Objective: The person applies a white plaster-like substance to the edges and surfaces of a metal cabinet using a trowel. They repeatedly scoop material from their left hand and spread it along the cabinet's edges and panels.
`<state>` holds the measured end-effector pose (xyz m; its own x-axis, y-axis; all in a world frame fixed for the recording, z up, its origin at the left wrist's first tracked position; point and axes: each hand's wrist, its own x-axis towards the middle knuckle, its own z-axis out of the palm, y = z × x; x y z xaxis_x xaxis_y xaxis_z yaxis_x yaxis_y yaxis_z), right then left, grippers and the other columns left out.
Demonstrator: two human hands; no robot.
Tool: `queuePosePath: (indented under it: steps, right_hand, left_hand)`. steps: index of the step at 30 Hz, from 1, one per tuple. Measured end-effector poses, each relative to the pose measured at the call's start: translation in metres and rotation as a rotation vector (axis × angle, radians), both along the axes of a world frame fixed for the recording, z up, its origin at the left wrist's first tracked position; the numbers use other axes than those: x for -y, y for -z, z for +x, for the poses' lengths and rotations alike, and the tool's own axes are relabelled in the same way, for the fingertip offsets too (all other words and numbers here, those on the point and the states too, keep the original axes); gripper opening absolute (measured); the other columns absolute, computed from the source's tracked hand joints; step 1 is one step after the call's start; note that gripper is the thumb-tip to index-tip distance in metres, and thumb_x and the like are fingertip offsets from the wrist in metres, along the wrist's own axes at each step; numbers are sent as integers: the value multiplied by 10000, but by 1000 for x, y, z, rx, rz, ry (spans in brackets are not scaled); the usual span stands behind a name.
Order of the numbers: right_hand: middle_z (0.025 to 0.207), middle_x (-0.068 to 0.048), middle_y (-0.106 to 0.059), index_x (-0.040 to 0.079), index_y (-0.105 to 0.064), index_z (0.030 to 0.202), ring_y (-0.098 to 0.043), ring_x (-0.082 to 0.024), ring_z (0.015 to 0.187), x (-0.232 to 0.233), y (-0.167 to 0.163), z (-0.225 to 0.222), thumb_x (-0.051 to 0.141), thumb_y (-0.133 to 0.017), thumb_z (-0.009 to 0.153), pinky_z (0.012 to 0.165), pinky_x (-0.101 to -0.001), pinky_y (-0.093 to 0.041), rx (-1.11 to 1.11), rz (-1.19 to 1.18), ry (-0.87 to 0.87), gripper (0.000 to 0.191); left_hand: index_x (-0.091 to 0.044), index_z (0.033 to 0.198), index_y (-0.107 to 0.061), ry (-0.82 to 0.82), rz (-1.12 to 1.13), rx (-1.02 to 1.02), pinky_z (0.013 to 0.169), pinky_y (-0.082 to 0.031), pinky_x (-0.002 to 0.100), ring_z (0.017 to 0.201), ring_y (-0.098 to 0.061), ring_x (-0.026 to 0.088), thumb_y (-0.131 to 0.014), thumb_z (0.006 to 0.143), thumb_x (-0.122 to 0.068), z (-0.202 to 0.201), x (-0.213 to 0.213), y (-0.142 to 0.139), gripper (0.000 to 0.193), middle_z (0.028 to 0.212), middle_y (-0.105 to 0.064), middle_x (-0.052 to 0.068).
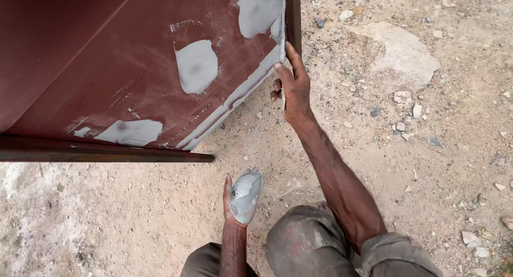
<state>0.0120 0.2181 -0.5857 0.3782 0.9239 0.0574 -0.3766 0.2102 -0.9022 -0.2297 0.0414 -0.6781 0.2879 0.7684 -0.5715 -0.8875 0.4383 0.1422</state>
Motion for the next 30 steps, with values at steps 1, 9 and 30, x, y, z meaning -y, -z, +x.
queuePosePath:
  steps: [1,9,30]
  right_hand:
    - [1471,-157,-453,105,-380,1631,-490,-243,1218,-13,-4,-5,246,-668,962,984,-451,-518,71,84,44,741]
    - [1616,-206,-361,49,-380,1582,-360,-333,1533,-62,-11,-14,321,-680,967,1245,-494,-429,265,107,216,737]
    - [1557,-262,-236,-6,-204,1593,-235,-387,1529,-106,-1,-37,582,-576,1033,1249,-601,-293,472,76,285,893]
  left_hand:
    - [95,1402,-489,-11,-23,-11,1180,-361,495,1357,-500,406,-592,953,-506,-7,8,6,757,1444,-537,283]
    - [92,1432,-453,-15,-73,-31,1166,-364,470,1364,-492,394,-540,954,-520,-22,32,41,782,1466,-533,288]
    - [59,1384,-514,-106,-184,-2,1145,-401,461,1337,-523,374,-552,960,-502,-27,48,29,704,1443,-566,244]
